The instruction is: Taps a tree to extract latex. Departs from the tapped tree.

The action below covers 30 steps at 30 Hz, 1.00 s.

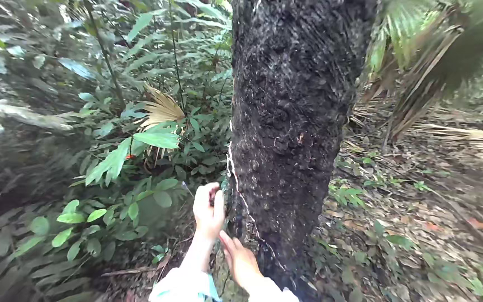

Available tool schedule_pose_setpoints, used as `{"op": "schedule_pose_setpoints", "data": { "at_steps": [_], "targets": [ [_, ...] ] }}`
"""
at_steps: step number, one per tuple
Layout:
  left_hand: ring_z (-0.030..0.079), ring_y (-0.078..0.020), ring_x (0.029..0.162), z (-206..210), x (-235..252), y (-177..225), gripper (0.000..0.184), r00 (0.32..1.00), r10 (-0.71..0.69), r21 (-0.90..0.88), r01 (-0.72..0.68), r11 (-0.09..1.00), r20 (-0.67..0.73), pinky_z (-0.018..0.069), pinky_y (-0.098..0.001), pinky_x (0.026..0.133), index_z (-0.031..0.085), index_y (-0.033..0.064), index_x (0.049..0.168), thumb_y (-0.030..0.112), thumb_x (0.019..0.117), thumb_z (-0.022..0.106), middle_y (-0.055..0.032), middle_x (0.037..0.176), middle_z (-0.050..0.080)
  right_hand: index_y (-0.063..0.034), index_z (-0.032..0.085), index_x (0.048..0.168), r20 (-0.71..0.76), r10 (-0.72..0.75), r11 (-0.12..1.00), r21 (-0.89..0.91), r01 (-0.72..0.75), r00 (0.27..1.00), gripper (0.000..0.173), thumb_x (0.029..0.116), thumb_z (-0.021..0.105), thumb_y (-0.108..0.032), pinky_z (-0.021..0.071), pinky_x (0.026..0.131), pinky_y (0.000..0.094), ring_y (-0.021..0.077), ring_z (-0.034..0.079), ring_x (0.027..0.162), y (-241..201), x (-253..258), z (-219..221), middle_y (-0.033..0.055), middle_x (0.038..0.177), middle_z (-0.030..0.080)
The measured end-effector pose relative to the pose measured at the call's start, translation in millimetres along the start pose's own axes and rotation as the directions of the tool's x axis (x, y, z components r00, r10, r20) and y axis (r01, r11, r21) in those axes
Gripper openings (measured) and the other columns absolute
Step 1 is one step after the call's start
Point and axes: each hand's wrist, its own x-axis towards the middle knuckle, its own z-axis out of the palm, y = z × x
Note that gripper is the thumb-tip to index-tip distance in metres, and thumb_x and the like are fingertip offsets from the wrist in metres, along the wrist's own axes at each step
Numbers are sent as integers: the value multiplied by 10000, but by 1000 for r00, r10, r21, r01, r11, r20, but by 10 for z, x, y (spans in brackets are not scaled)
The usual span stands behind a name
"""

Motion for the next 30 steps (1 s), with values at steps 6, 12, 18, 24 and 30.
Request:
{"op": "schedule_pose_setpoints", "data": {
  "at_steps": [6,12,18,24,30],
  "targets": [
    [566,-396,1267,650,553,-656,482,602,-658,110,694,711,453,476,-462,1065,377,-72,1518,182,1109,403,-349,1429,484,-66,369,1587,-32,111,970,221,-101,993,589,1029,556,-95,481,1046,618,486,636,1202,683,-658,517,302,1395,588],
    [661,-349,1124,957,613,-781,363,651,-656,239,616,751,383,506,-508,1006,606,-68,1256,170,1117,369,-262,1209,660,111,400,1504,-196,11,948,315,52,981,553,994,560,-29,464,1096,567,455,604,1271,1112,-1110,574,314,1461,526],
    [577,-369,1315,223,-460,-1644,487,437,-862,535,679,504,257,431,-525,1122,565,-63,1358,266,1137,283,-264,1371,605,150,328,1518,-347,76,947,320,42,935,648,969,604,-57,538,979,569,457,695,1077,1163,-1307,418,359,1256,638],
    [432,-498,1408,-701,-1513,-1915,743,3,-999,873,486,49,54,392,-668,1089,315,24,1576,220,959,681,-316,1580,351,166,356,1499,-560,-70,982,105,154,826,645,930,597,-17,559,925,577,500,697,1067,976,-858,173,362,1322,609],
    [486,-440,1387,-314,-877,-1201,339,750,-573,507,370,778,332,315,-615,1165,719,-75,1032,250,982,637,-276,1393,591,73,396,1530,-584,-36,996,42,74,811,613,951,588,6,559,899,608,505,697,1056,920,-252,310,338,1300,631]
  ]
}}
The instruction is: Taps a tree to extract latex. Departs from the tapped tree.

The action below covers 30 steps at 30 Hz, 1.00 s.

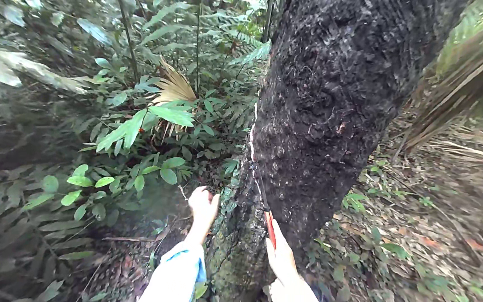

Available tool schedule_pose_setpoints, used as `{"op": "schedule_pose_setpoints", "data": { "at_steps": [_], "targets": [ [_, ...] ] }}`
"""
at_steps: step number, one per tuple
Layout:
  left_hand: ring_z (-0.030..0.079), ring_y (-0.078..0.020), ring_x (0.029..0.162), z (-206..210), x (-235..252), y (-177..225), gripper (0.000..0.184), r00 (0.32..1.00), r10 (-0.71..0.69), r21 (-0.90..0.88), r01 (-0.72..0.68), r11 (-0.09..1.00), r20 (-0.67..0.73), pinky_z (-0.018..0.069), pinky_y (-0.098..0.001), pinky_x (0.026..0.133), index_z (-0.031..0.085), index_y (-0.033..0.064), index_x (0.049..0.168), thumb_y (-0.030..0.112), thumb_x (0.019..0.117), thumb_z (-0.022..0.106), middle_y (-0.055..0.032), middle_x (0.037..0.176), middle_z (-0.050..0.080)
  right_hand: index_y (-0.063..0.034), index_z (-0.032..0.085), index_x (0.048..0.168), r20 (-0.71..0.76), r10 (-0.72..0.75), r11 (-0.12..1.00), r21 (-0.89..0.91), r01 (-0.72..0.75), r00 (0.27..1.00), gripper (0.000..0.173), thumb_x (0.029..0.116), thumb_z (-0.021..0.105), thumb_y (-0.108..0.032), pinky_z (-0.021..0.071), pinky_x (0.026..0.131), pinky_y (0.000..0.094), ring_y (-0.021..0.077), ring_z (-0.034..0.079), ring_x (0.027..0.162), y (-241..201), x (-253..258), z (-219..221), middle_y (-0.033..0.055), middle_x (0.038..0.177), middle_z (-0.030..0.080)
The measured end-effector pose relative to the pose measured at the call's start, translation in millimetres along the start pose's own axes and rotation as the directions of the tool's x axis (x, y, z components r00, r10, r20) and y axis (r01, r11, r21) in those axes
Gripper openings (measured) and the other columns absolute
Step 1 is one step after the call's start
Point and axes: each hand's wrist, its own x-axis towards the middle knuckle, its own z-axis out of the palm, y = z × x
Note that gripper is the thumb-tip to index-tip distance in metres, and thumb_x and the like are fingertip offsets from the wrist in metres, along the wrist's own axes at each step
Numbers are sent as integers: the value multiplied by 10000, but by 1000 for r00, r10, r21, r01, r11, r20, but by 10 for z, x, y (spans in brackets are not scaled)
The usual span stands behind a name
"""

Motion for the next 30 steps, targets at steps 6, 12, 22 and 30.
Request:
{"op": "schedule_pose_setpoints", "data": {
  "at_steps": [6,12,22,30],
  "targets": [
    [720,-279,851,619,-14,798,375,268,950,-122,-961,250,-163,521,-440,970,696,57,844,334,992,491,-104,779,708,183,647,1172,-245,-11,993,-120,-19,970,317,897,627,27,597,795,586,493,731,913,-99,-8,537,348,1074,698],
    [571,-205,615,892,15,682,523,202,950,-8,-978,206,-238,442,-342,794,604,132,704,455,1024,345,-11,556,535,175,683,1043,-276,15,970,-227,-80,961,238,888,635,1,609,745,555,474,744,862,-204,-7,703,332,980,717],
    [514,-181,576,1012,94,603,595,157,910,-65,-988,143,-383,423,-299,762,546,141,678,557,1040,321,-3,524,472,129,720,977,-271,87,939,-298,-170,959,210,899,594,-20,610,716,555,440,754,833,-265,41,865,286,915,736],
    [449,-186,498,741,-110,901,690,329,829,-242,-940,241,-452,435,-321,741,517,132,641,582,1052,194,-16,489,431,180,619,1204,-57,330,919,-207,-334,942,312,999,536,-41,572,873,593,494,718,969,-945,-184,151,348,1083,694]
  ]
}}
